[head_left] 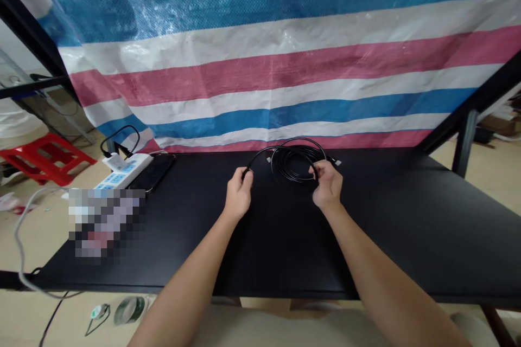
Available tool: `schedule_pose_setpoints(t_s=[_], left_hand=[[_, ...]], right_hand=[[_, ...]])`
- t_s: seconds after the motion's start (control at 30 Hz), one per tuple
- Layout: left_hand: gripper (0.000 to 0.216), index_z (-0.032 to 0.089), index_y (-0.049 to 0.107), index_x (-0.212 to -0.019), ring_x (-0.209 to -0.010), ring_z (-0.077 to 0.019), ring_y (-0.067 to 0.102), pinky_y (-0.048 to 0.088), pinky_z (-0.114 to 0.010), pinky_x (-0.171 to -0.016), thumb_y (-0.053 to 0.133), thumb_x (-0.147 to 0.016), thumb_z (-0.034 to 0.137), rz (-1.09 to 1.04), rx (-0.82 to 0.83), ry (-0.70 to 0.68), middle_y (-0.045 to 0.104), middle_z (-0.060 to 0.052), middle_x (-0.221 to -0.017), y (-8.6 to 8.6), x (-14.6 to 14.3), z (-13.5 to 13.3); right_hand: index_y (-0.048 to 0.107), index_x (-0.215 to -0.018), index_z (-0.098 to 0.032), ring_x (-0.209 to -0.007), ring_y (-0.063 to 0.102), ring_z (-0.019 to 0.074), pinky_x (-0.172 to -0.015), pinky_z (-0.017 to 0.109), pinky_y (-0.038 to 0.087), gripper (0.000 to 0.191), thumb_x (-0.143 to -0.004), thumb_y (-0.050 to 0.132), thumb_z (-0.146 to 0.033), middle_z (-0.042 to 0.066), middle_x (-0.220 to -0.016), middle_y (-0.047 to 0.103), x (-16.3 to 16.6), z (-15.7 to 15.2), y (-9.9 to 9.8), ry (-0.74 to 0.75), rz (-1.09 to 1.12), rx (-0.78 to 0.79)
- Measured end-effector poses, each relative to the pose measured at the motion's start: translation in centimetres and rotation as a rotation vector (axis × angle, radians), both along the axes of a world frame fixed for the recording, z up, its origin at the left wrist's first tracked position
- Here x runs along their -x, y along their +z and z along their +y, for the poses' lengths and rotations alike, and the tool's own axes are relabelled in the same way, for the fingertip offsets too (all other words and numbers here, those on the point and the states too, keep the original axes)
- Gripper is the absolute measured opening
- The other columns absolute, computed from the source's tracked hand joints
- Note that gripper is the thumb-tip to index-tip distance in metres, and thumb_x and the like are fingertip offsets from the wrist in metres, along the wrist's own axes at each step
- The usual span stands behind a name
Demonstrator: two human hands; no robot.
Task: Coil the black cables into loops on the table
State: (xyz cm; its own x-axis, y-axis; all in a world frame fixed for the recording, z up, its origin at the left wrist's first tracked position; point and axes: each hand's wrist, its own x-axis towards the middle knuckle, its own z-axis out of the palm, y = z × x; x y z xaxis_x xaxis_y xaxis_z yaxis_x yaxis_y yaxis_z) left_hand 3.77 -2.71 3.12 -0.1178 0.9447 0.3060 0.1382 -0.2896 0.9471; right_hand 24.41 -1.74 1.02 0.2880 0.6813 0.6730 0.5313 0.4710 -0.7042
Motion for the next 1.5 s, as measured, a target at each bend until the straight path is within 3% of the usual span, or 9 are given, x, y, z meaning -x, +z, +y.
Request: schedule_pose_setpoints(t_s=[0.13,0.3,0.47,0.67,0.8,1.07,1.33,1.43,1.5], left_hand=[[0.05,0.021,0.038,-0.047,-0.04,-0.009,0.033,0.031,-0.024,-0.044,0.055,-0.081,0.054,-0.297,0.056,0.126,0.03,0.006,-0.041,1.1,1.6,1.0],[0.058,0.022,0.03,-0.045,-0.037,-0.008,0.03,0.032,-0.024,-0.042,0.048,-0.083,0.062,-0.603,0.182,0.205,0.025,0.006,-0.042,1.8,4.2,2.1],[0.064,0.021,0.023,-0.044,-0.037,-0.0077,0.029,0.034,-0.024,-0.043,0.04,-0.082,0.07,-0.734,0.283,0.054,0.021,0.006,-0.041,2.1,5.4,1.9],[0.064,0.02,0.019,-0.044,-0.034,-0.0064,0.016,0.032,-0.024,-0.043,0.033,-0.087,0.065,-0.881,0.214,-0.107,0.012,0.007,-0.039,2.9,6.1,0.5],[0.063,0.019,0.022,-0.044,-0.034,-0.0061,0.014,0.031,-0.024,-0.042,0.033,-0.089,0.062,-0.907,0.203,-0.09,0.012,0.007,-0.039,2.9,6.7,0.4],[0.062,0.019,0.029,-0.044,-0.034,-0.0063,0.017,0.03,-0.022,-0.041,0.038,-0.086,0.064,-0.952,0.226,-0.049,0.017,0.007,-0.038,2.2,7.0,1.7],[0.052,0.021,0.044,-0.055,-0.033,-0.0072,0.019,0.029,-0.02,-0.041,0.035,-0.09,0.059,-0.984,0.24,0.052,0.019,0.009,-0.037,2.2,7.2,2.0],[0.048,0.021,0.044,-0.058,-0.034,-0.0074,0.023,0.029,-0.02,-0.042,0.04,-0.089,0.057,-0.934,0.237,0.111,0.022,0.009,-0.038,2.2,7.1,2.4],[0.048,0.021,0.04,-0.056,-0.035,-0.0074,0.026,0.028,-0.021,-0.042,0.042,-0.089,0.055,-0.853,0.266,0.202,0.027,0.008,-0.04,2.0,7.0,2.7]], right_hand=[[0.051,-0.069,-0.022,-0.053,0.045,0.016,-0.055,0.032,0.04,0.062,-0.087,0.009,-0.064,0.002,-0.06,0.048,-2.4,0.1,1.0,-0.236,0.122,-0.059],[0.059,-0.083,-0.019,-0.08,0.056,0.0242,-0.081,0.043,0.043,0.033,-0.083,0.036,-0.042,0.01,-0.081,0.061,-5.5,0.9,0.9,-0.518,-0.005,0.174],[0.064,-0.101,-0.019,-0.099,0.053,0.0293,-0.089,0.049,0.039,0.033,-0.074,0.049,-0.033,0.013,-0.105,0.065,-6.3,2.2,-0.6,-0.428,-0.219,0.441],[0.064,-0.112,-0.023,-0.107,0.048,0.0331,-0.087,0.053,0.039,0.041,-0.082,0.042,-0.04,0.014,-0.117,0.064,-5.8,2.6,-0.8,-0.442,-0.22,0.662],[0.064,-0.113,-0.017,-0.107,0.051,0.0324,-0.09,0.05,0.04,0.044,-0.082,0.038,-0.033,0.016,-0.117,0.063,-5.7,2.6,-0.3,-0.46,-0.217,0.605],[0.066,-0.104,-0.014,-0.095,0.06,0.0304,-0.087,0.046,0.044,0.04,-0.073,0.041,-0.02,0.016,-0.098,0.069,-5.7,3.1,0.9,-0.488,-0.284,0.392],[0.068,-0.085,-0.021,-0.083,0.065,0.03,-0.073,0.041,0.047,0.02,-0.07,0.056,-0.018,0.012,-0.08,0.068,-5.7,7.6,3.4,-0.3,-0.651,0.749],[0.063,-0.065,-0.022,-0.078,0.065,0.0292,-0.07,0.039,0.047,0.006,-0.068,0.059,-0.018,0.01,-0.071,0.066,-5.5,8.2,3.7,-0.258,-0.687,0.753],[0.059,-0.057,-0.022,-0.077,0.064,0.0285,-0.07,0.038,0.047,0.013,-0.07,0.058,-0.019,0.01,-0.067,0.065,-5.4,8.3,4.1,-0.273,-0.647,0.717]])
